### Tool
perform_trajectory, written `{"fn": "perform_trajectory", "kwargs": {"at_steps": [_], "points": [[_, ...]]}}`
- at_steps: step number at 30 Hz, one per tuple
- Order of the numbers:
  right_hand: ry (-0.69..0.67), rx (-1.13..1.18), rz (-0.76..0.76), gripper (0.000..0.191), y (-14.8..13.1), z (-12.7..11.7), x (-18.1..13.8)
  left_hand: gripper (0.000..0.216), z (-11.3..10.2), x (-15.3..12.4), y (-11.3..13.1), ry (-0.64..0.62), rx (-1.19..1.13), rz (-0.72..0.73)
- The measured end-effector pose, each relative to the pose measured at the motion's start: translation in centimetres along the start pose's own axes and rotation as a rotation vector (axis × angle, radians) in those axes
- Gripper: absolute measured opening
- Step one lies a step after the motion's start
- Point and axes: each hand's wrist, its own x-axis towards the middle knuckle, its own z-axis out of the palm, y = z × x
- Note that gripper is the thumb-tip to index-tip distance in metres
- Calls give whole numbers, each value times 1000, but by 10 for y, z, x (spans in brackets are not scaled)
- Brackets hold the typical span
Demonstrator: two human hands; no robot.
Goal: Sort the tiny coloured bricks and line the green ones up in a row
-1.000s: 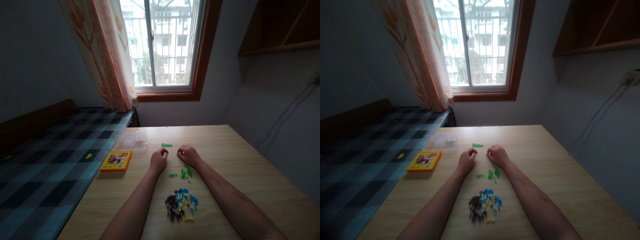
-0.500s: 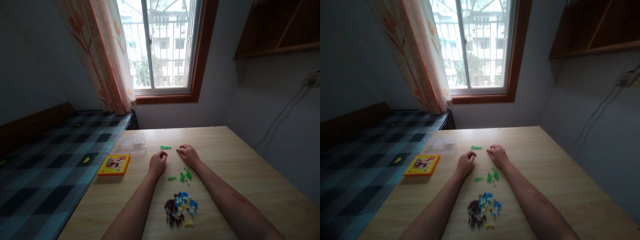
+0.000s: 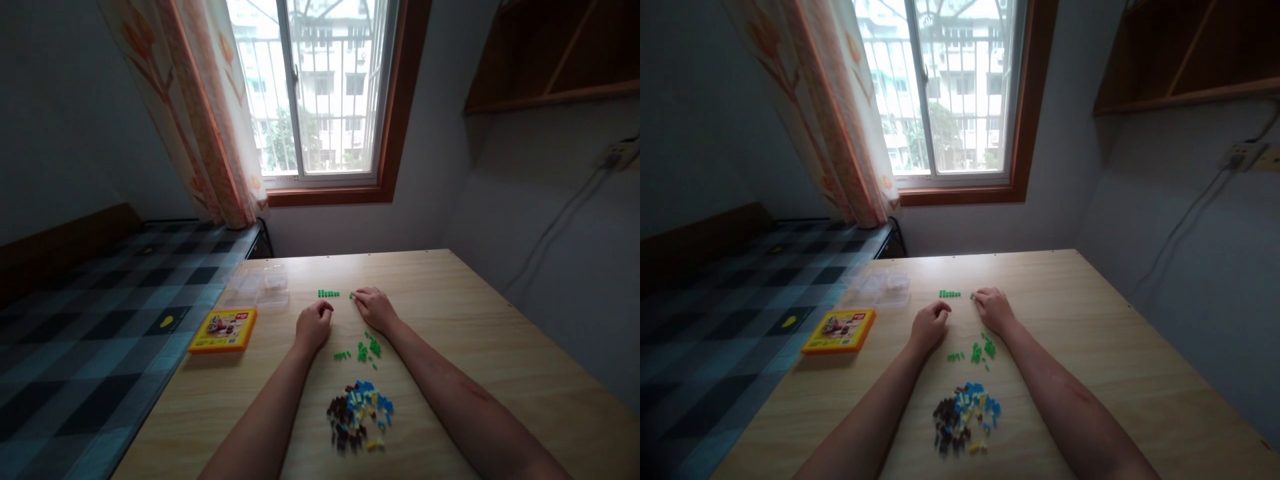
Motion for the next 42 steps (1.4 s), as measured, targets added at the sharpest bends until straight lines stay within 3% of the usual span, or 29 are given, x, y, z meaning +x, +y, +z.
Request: {"fn": "perform_trajectory", "kwargs": {"at_steps": [42], "points": [[-23, -32, 9, 30, -19, 12, 10, 21, 0, -2, 3, 5, 20, -1]]}}
